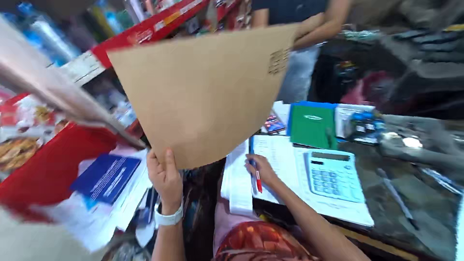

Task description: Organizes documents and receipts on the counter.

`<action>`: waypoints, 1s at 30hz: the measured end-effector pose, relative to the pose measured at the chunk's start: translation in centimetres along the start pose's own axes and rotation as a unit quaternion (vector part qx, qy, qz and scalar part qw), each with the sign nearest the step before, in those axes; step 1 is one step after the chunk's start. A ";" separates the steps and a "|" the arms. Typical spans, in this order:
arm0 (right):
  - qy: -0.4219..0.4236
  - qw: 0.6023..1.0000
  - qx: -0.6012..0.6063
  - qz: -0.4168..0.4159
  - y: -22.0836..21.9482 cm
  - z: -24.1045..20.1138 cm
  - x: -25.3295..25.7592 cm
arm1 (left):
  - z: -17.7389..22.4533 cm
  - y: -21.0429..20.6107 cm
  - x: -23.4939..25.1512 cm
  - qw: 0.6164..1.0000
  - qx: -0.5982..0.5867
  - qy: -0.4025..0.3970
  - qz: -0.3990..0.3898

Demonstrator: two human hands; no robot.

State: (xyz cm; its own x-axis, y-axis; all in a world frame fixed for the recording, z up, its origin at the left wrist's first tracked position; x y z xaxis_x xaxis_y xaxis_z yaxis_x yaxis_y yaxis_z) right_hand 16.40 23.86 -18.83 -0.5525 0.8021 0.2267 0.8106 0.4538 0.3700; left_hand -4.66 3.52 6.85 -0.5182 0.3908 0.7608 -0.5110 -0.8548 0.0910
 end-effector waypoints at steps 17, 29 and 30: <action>-0.121 0.847 0.440 0.272 9.4 -0.3 -3.1 | -10.6 -16.8 -22.0 0.845 0.195 -0.203 -0.454; -0.231 0.915 0.217 0.251 16.4 3.7 -6.1 | -12.9 -16.0 -19.6 0.866 0.089 0.051 -0.489; -0.216 0.915 0.222 0.258 16.7 3.8 -6.3 | -13.4 -15.9 -19.2 0.872 0.078 0.069 -0.478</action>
Point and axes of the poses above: each hand's wrist, its own x-axis towards the middle knuckle, its own y-axis out of the back of the hand, z = x × y, the point moved 9 cm from there along x, towards the middle knuckle, and after that the axes turned 9 degrees about x, right-handed, at the moved point
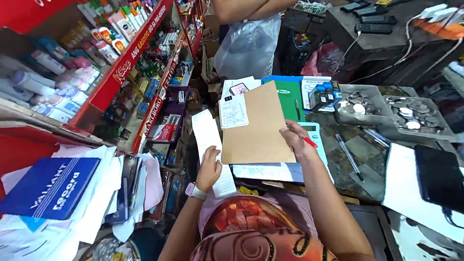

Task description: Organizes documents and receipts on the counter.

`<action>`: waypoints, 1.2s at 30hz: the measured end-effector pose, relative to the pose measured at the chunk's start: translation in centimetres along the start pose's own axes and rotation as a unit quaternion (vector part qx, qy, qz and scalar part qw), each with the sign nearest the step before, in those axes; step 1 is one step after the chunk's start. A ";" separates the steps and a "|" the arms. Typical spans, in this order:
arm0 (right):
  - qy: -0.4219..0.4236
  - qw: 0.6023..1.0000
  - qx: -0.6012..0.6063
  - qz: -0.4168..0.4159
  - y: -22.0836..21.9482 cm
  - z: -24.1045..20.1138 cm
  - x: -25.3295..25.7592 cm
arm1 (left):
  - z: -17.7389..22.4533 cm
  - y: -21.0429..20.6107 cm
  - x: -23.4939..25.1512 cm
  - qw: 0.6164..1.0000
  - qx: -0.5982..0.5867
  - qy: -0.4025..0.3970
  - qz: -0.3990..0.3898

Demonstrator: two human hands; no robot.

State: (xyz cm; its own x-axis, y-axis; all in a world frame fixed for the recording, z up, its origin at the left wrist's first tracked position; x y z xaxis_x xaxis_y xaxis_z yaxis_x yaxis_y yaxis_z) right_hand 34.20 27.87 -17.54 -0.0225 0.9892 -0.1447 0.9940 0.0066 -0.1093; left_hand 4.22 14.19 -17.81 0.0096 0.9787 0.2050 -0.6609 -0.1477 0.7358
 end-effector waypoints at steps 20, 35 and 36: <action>0.034 0.991 0.116 -0.051 -1.6 -3.1 -3.0 | -4.4 -0.6 -0.4 0.966 -0.061 0.251 0.031; 0.024 0.991 0.102 -0.084 -2.7 -1.1 -3.6 | -3.9 -0.4 -0.1 0.945 -0.180 0.243 0.124; 0.024 0.991 0.101 -0.083 -2.6 -1.0 -3.6 | -3.9 -0.5 -0.1 0.942 -0.184 0.255 0.115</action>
Point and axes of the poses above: each hand's wrist, its own x-axis towards the middle knuckle, its own y-axis out of the back of the hand, z = x × y, the point moved 9 cm from there along x, towards the middle knuckle, and after that the axes turned 9 degrees about x, right-handed, at the moved point
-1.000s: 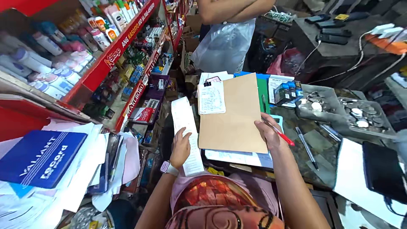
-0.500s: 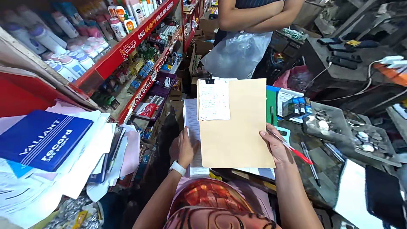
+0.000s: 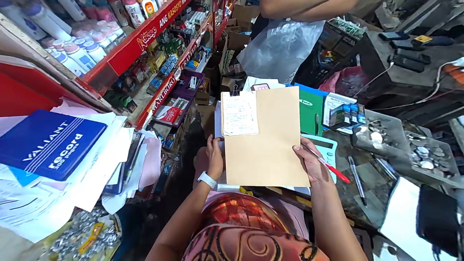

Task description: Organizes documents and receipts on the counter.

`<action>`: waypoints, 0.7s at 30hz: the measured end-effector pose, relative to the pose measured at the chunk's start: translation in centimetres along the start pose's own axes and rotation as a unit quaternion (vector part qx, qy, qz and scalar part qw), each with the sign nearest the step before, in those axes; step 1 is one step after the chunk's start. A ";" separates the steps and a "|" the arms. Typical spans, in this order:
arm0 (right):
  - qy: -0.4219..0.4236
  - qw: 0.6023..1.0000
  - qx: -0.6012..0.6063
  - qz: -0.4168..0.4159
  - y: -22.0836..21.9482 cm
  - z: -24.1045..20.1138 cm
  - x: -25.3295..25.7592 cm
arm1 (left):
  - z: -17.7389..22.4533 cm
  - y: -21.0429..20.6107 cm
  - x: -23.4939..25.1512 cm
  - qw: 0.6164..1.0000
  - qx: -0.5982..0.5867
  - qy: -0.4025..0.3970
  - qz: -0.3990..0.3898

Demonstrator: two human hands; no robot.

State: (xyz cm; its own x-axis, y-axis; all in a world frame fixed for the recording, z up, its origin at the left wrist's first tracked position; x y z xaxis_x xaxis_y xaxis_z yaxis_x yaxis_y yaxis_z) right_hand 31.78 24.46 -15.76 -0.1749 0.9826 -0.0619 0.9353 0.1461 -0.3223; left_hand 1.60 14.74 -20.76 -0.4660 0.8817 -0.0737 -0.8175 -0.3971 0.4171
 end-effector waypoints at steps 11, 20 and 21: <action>0.044 0.935 -0.351 0.026 -0.4 -0.4 -0.2 | -1.8 -0.6 0.8 0.995 -0.064 0.047 -0.055; 0.128 0.878 -0.449 -0.107 -17.6 2.7 0.8 | -0.6 -0.7 1.0 0.998 0.017 0.000 -0.062; 0.140 0.870 -0.460 -0.105 -18.9 3.2 1.6 | -0.4 -0.6 0.9 0.998 0.021 -0.006 -0.059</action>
Point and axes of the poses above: each hand's wrist, its own x-axis towards the middle knuckle, its own y-axis out of the back of the hand, z = x × y, the point moved 9 cm from there along x, towards the middle knuckle, and after that the axes turned 9 degrees about x, right-handed, at the moved point
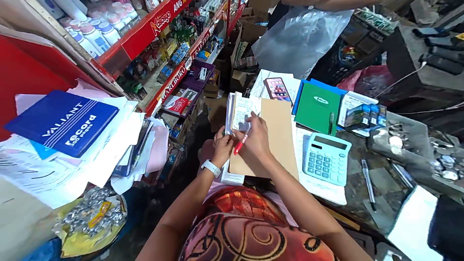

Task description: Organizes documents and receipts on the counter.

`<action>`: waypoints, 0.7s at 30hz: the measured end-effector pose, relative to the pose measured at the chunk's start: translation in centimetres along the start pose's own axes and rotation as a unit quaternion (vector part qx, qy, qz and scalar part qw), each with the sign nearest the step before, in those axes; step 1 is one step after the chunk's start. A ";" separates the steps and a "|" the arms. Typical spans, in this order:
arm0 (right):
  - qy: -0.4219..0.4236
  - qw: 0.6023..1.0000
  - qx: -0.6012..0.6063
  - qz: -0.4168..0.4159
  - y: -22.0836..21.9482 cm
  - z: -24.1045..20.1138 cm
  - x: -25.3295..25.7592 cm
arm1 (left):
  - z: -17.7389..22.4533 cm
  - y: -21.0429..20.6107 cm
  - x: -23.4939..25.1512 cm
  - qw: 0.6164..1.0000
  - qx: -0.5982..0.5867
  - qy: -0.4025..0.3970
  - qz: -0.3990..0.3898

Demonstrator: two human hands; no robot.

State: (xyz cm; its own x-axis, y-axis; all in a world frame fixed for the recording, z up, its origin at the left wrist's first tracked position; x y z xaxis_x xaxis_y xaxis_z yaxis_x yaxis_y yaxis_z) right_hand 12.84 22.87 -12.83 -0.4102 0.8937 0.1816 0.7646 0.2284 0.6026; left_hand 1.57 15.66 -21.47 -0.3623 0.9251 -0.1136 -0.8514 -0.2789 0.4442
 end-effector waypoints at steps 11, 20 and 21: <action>-0.129 0.991 0.026 -0.021 0.5 1.4 2.8 | 0.7 -0.3 -0.2 1.000 0.006 0.016 0.004; -0.061 0.972 0.136 0.183 19.1 3.6 1.0 | 0.8 -0.2 -0.3 0.998 0.050 0.019 -0.023; -0.073 0.966 0.142 0.202 21.4 3.9 0.4 | 0.9 -0.2 -0.3 0.998 0.051 0.019 -0.021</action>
State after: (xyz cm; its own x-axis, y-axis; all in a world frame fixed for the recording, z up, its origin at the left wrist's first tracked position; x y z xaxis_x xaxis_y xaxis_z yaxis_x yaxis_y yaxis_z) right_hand 30.96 29.66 -2.93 0.0091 0.9721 0.2344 0.9618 -0.0727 0.2641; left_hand 2.19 15.70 -20.74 -0.3421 0.9248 -0.1664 -0.8243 -0.2103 0.5256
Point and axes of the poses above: each hand's wrist, its own x-axis towards the middle knuckle, its own y-axis out of the back of the hand, z = x × y, the point moved 9 cm from there along x, towards the middle knuckle, and after that the axes turned 9 degrees about x, right-handed, at the moved point
